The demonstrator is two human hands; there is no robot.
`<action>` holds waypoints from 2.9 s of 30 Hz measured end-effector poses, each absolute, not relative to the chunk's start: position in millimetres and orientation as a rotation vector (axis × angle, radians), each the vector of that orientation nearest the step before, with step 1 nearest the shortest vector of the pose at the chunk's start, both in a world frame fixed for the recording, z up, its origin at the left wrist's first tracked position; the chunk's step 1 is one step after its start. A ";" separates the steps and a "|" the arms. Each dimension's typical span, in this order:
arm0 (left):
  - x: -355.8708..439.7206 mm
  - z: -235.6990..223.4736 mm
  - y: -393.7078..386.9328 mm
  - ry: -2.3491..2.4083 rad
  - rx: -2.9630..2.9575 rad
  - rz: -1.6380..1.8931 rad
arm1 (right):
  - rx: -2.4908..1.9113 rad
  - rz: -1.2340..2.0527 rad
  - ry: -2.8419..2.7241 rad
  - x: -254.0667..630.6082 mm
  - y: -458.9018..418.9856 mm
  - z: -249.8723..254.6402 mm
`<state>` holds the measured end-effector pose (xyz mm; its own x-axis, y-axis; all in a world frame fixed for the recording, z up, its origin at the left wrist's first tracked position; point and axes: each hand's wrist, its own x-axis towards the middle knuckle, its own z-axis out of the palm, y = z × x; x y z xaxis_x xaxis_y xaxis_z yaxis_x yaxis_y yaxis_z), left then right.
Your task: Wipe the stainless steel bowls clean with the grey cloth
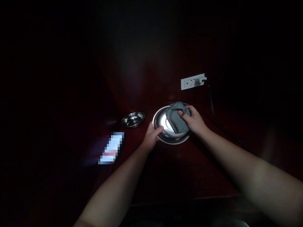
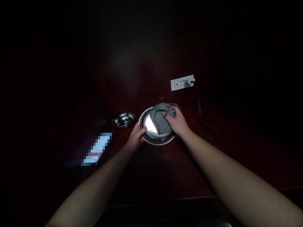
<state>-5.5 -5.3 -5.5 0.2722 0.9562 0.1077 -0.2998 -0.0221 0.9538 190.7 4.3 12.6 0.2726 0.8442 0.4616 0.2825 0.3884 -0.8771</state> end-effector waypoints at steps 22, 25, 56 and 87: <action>-1.3 -7.9 4.5 0.692 1.091 1.251 | -1.192 0.623 -1.321 195.0 1.2 13.5; -1.4 -7.7 4.3 0.706 1.103 1.256 | -1.191 0.641 -1.336 194.0 0.3 13.2; -15.9 2.1 6.0 0.670 0.775 0.658 | -0.797 -0.129 -1.613 181.9 -28.1 18.3; -7.5 -5.7 14.7 1.209 1.019 1.311 | -2.063 0.232 -1.527 212.2 -2.4 -12.3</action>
